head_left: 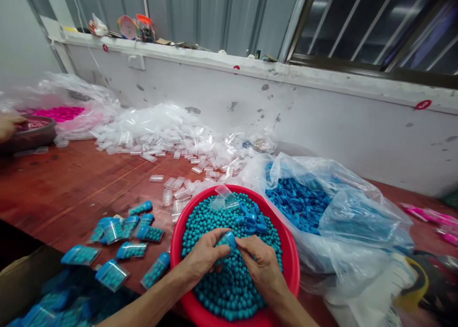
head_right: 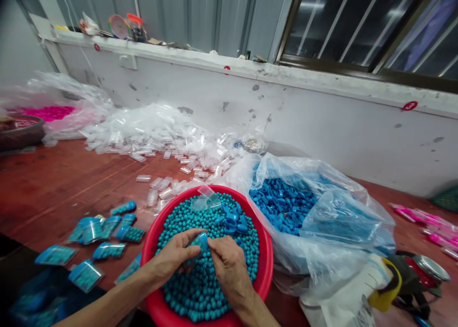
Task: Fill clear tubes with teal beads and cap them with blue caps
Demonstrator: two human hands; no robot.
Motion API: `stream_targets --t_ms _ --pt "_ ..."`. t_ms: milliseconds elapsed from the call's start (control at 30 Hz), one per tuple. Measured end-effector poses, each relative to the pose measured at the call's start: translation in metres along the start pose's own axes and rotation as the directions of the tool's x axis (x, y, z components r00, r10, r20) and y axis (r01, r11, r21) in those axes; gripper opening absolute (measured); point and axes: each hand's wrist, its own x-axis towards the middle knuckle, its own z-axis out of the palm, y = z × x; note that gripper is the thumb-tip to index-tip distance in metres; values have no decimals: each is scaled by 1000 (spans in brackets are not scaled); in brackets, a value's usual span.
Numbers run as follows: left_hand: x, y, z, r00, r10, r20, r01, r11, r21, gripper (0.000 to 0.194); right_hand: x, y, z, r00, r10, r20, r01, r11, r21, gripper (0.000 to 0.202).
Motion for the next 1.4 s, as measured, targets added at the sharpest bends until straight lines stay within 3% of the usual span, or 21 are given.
stream_targets --t_ms 233,300,400,533,633,700,800,900,967,1033,1100,1200,1400 --pt "1 -3 0 996 88 1 -88 995 41 37 -2 -5 6 982 -187 -21 185 979 -87 26" --pt "0 -2 0 994 106 4 -106 994 39 34 0 -5 7 986 -164 -32 164 986 -16 26" --pt "-3 0 0 994 104 17 -105 994 38 33 6 -2 3 997 60 -54 -48 980 194 23" --pt "-5 2 0 991 128 24 -130 989 70 29 15 0 -4 901 433 18 -391 794 466 25" --pt "-4 1 1 986 169 2 -169 980 107 25 18 -4 -5 832 541 126 -501 634 588 24" --pt "-3 1 1 987 162 -4 -160 977 141 25 19 -6 -2 808 580 102 -510 604 612 28" --pt "-3 -1 3 988 152 -23 -146 972 183 25 17 -8 3 828 559 28 -476 677 561 31" --pt "-3 -2 4 983 176 -54 -161 965 209 24 15 -10 5 917 398 25 -379 850 366 33" --pt "-4 -1 4 981 174 -87 -152 965 216 23 13 -14 5 955 285 85 -297 929 220 36" --pt "-4 0 3 973 184 -138 -152 965 212 23 10 -17 6 956 234 175 -255 961 110 50" --pt "-5 1 4 961 214 -176 -176 962 208 27 7 -20 10 936 236 262 -249 968 19 79" --pt "-6 2 9 958 243 -153 -214 960 183 33 4 -23 16 923 247 294 -237 969 -68 104" --pt "-11 7 23 952 271 -144 -245 953 176 18 5 -36 15 965 217 147 -206 975 -87 66"
